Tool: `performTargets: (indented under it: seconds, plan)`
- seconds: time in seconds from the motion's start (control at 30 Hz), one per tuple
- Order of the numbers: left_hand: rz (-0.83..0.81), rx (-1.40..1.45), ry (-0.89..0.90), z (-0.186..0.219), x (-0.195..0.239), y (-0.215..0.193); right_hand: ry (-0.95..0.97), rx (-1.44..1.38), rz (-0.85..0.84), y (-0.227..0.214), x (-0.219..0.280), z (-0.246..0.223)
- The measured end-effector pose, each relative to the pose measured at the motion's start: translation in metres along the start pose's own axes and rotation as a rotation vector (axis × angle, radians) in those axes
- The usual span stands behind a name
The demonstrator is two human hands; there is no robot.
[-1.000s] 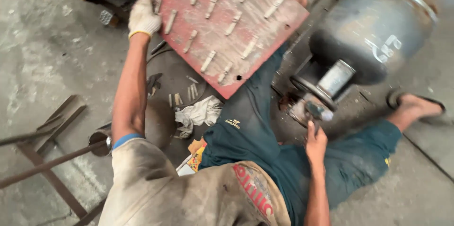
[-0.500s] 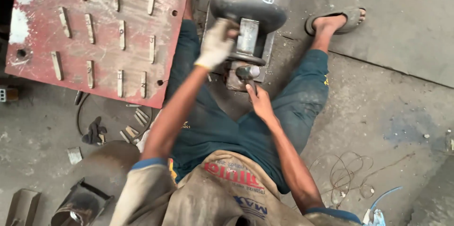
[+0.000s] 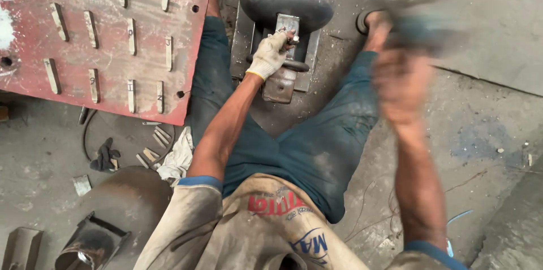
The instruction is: Using a hammer to secure or adjust components on a metal gas canister while seated on the floor.
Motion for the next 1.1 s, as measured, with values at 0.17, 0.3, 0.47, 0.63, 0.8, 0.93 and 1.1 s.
performTargets:
  seconds: [0.17, 0.3, 0.47, 0.63, 0.8, 0.93, 1.1]
  plan:
    - [0.032, 0.194, 0.043, -0.002, 0.002, -0.002, -0.415, -0.824, 0.662, -0.009, -0.017, 0.03]
    - [-0.001, -0.046, 0.014, 0.016, 0.002, -0.011, -0.045, -0.421, 0.269, 0.154, -0.006, 0.031]
    - [0.112, -0.092, 0.071, 0.017, 0.018, -0.018, 0.039, -0.209, 0.072, 0.162, 0.036, 0.015]
    - [0.368, -0.003, 0.037, 0.097, 0.036, -0.108, 0.278, -0.475, -0.242, 0.25, 0.085, 0.066]
    - [0.579, 0.167, -0.18, 0.145, 0.121, -0.255, -0.15, -0.265, -0.168, 0.281, 0.086, 0.053]
    - [0.688, -0.505, -0.062, 0.16, 0.188, -0.396, 0.346, -0.524, -0.394, 0.291, 0.085, 0.055]
    - [0.836, -0.69, -0.497, 0.109, 0.241, -0.516, 0.328, -0.611, -0.404, 0.282, 0.084, 0.047]
Point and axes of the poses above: each hand's wrist, its own x-axis away from the middle knuckle, its own y-axis out of the palm, z = x × y, the point moved 5 cm from there along -x, towards the middle knuckle, and after that the axes turned 14 degrees about x, right-handed, at the moved point
